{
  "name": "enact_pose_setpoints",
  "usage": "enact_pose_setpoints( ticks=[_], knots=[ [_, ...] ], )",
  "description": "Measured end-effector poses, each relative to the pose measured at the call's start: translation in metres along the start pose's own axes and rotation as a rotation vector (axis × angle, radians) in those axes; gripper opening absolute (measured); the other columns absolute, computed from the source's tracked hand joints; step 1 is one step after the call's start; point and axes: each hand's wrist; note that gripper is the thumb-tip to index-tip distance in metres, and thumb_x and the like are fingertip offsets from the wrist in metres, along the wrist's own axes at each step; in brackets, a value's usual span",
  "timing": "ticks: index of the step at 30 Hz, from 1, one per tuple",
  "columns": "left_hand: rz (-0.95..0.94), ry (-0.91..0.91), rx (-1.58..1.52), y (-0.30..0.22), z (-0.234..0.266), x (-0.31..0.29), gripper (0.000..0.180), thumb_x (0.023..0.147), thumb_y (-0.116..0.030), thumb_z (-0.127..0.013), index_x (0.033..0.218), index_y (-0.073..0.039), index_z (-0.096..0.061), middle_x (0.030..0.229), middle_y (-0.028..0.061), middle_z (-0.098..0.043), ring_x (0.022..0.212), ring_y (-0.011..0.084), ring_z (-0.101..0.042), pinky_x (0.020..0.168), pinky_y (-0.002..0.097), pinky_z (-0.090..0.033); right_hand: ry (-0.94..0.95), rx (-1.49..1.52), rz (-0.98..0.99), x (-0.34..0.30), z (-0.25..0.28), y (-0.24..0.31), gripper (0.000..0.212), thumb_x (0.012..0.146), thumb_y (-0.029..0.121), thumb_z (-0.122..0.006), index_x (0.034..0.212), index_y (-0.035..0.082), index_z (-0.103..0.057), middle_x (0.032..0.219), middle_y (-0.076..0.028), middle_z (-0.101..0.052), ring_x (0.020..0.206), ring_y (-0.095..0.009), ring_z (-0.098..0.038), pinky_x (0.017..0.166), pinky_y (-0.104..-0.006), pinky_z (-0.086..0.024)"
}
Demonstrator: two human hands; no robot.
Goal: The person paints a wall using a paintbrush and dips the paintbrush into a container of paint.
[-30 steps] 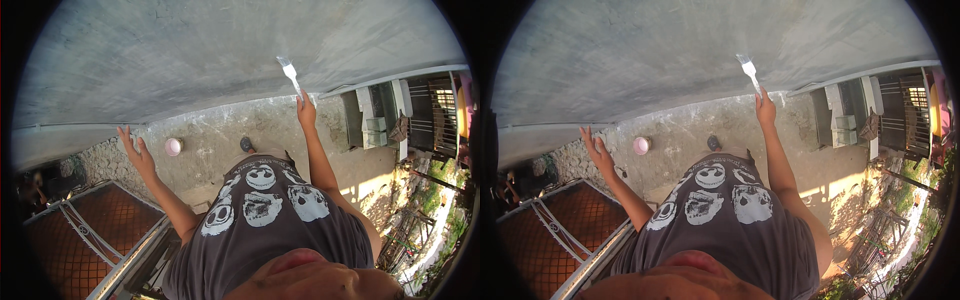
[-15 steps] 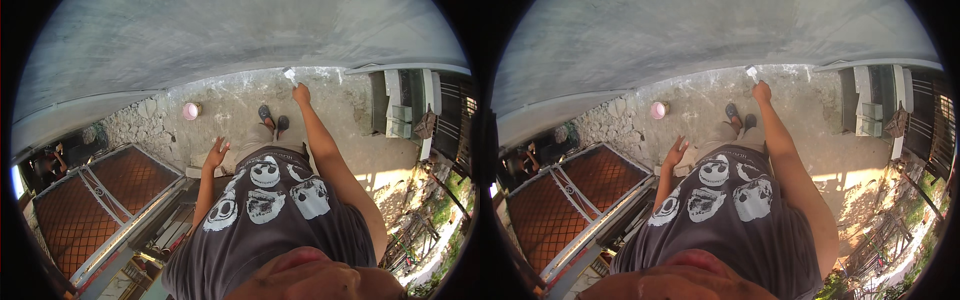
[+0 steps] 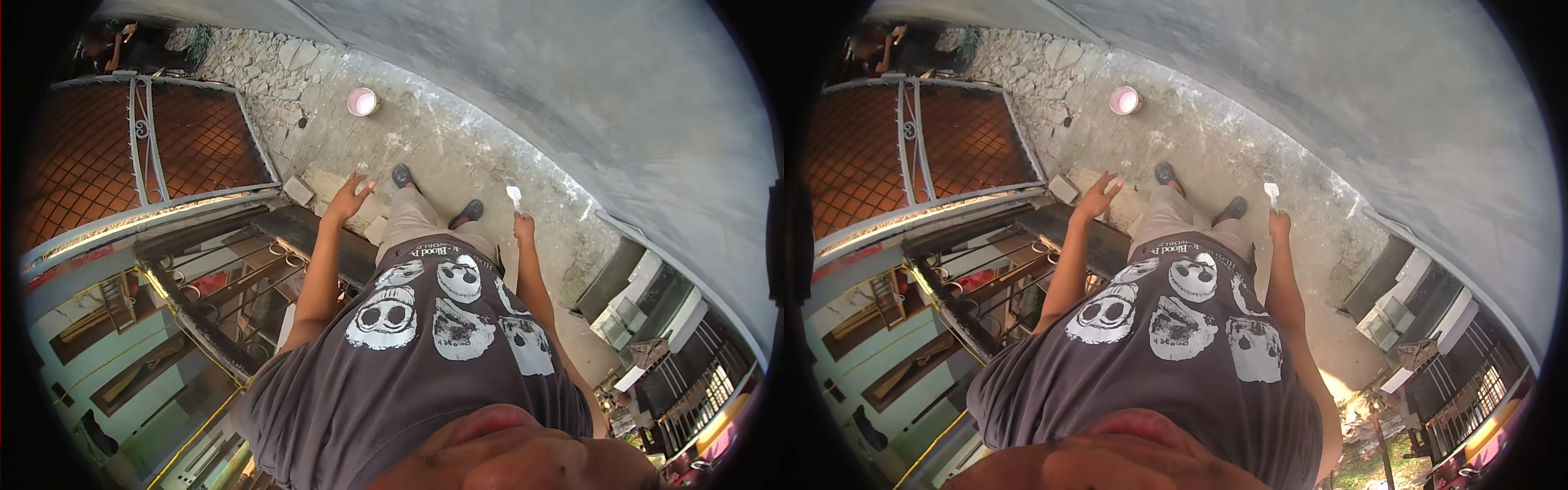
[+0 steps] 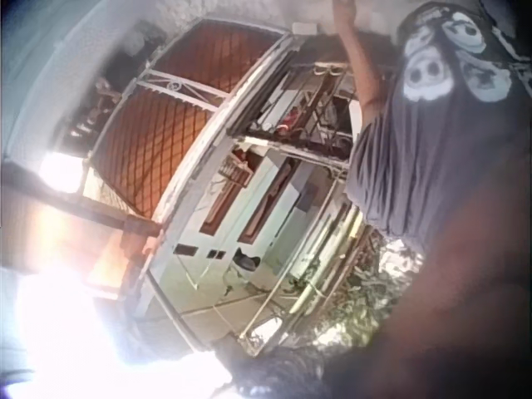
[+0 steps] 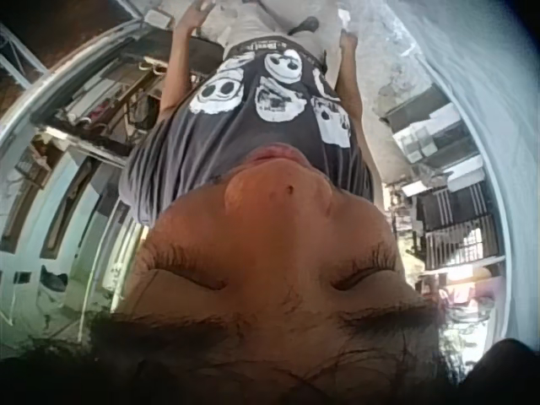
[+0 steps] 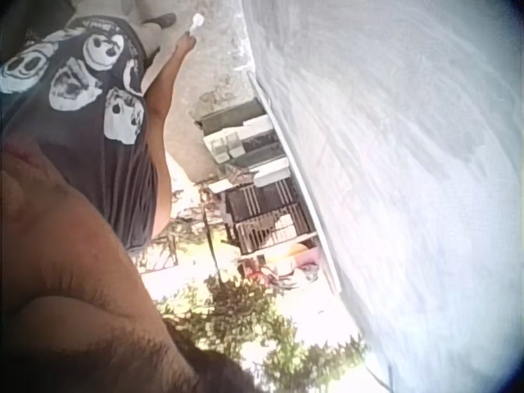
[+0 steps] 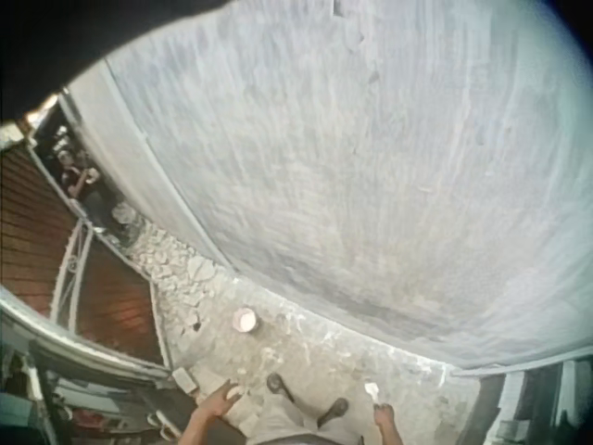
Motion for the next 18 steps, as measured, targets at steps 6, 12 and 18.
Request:
enact_pose_setpoints(
  ticks=[6,12,18],
  knots=[
    [0.157,0.025,-0.038,0.070,0.007,-0.011,0.073,0.099,-0.058,-0.057,0.150,-0.006,-0.048,0.165,0.0266,-0.025,0.151,0.0377,-0.032,0.120,0.0418,-0.031,-0.162,0.118,0.976,-0.056,-0.001,0.203,0.031,0.099,0.025,-0.067,0.115,-0.001,-0.065,0.071,-0.005,-0.062,0.065,-0.013,-0.055,0.063,-0.0322,-0.046],
    [0.270,-0.075,-0.225,0.147,0.038,0.008,0.073,0.098,-0.057,-0.059,0.146,-0.003,-0.052,0.161,0.0295,-0.030,0.148,0.0396,-0.037,0.117,0.0424,-0.036,0.112,-0.416,0.863,-0.076,-0.063,0.366,0.030,0.098,0.029,-0.061,0.114,0.004,-0.064,0.081,-0.024,-0.067,0.074,-0.042,-0.065,0.067,-0.0463,-0.049],
    [0.380,-0.189,-0.401,0.205,0.037,0.038,0.070,0.098,-0.054,-0.061,0.144,-0.002,-0.054,0.159,0.0308,-0.033,0.146,0.0406,-0.038,0.118,0.0420,-0.035,0.276,-0.766,0.746,-0.032,-0.193,0.384,0.035,0.094,0.031,-0.060,0.113,0.002,-0.068,0.095,-0.028,-0.071,0.090,-0.044,-0.070,0.079,-0.0479,-0.054]
  ],
)
Point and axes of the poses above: each hand's wrist, its own x-axis towards the middle knuckle, its own z-axis out of the back of the hand, y = z × x
